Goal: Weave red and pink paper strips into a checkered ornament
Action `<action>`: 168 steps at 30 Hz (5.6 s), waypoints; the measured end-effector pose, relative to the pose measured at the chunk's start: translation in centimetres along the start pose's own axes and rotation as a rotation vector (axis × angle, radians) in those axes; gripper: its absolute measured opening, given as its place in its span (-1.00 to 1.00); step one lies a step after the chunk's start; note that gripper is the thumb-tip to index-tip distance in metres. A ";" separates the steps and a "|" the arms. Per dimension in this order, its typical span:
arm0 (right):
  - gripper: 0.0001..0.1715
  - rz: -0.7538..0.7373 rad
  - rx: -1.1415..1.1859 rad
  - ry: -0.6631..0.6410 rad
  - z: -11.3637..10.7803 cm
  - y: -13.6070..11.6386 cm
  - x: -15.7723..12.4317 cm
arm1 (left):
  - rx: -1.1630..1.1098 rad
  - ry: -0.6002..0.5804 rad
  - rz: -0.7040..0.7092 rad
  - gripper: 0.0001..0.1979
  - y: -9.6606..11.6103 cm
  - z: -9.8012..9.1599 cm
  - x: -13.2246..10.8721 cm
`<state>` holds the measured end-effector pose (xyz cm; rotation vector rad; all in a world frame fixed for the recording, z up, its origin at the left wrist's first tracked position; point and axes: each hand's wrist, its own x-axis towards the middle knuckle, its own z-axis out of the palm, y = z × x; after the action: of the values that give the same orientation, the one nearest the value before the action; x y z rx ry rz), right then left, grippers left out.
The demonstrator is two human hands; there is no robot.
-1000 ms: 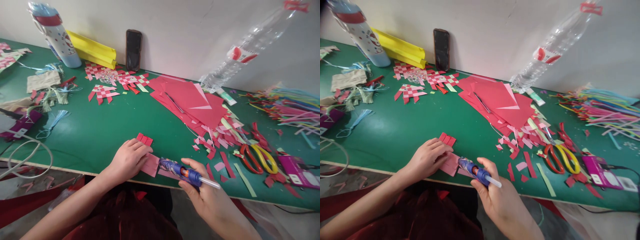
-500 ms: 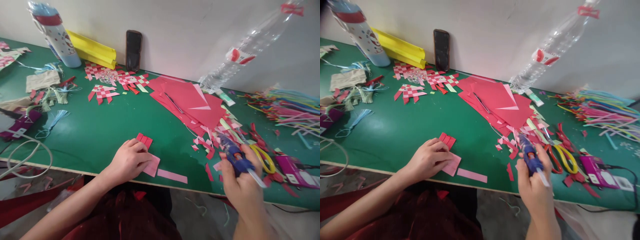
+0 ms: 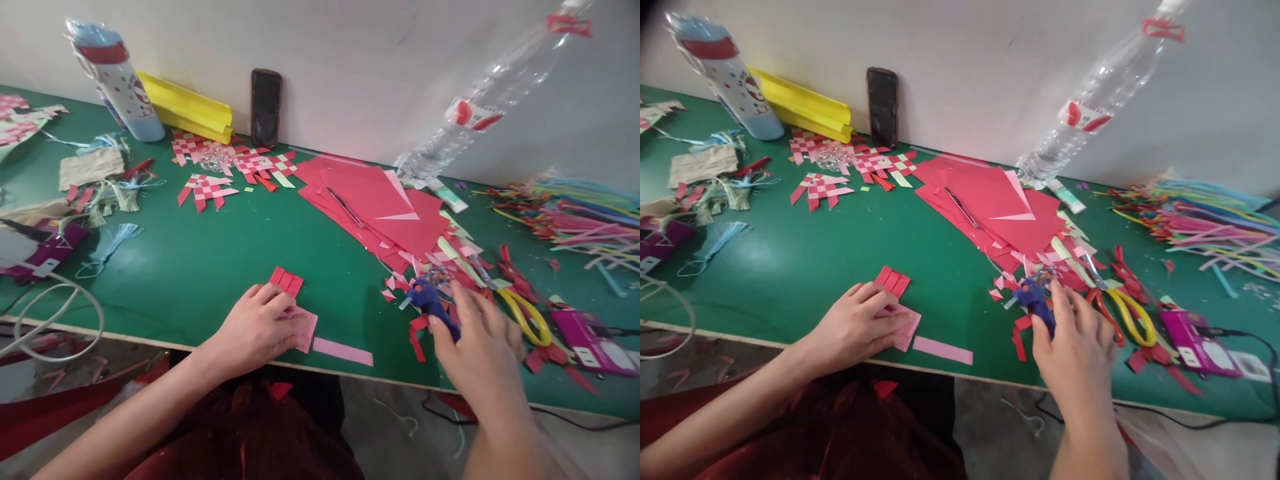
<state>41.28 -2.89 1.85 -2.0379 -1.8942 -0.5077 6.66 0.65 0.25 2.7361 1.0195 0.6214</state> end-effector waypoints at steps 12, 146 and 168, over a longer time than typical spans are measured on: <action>-0.66 -0.429 0.526 -0.153 -0.4 -13.1 -3.0 | -0.080 -0.038 -0.007 -0.71 0.0 -0.6 -0.3; -0.45 0.500 1.789 -0.671 -1.6 -16.7 -2.6 | -1.408 0.493 -0.817 -0.63 2.9 -1.9 0.0; -0.65 0.446 1.547 -0.578 -1.9 -17.6 -1.4 | -1.435 0.271 -0.738 -0.50 2.6 -3.1 0.6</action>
<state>23.57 -3.63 2.67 -1.3216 -1.1223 1.3516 7.29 -0.90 3.99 0.9880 0.9258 1.0033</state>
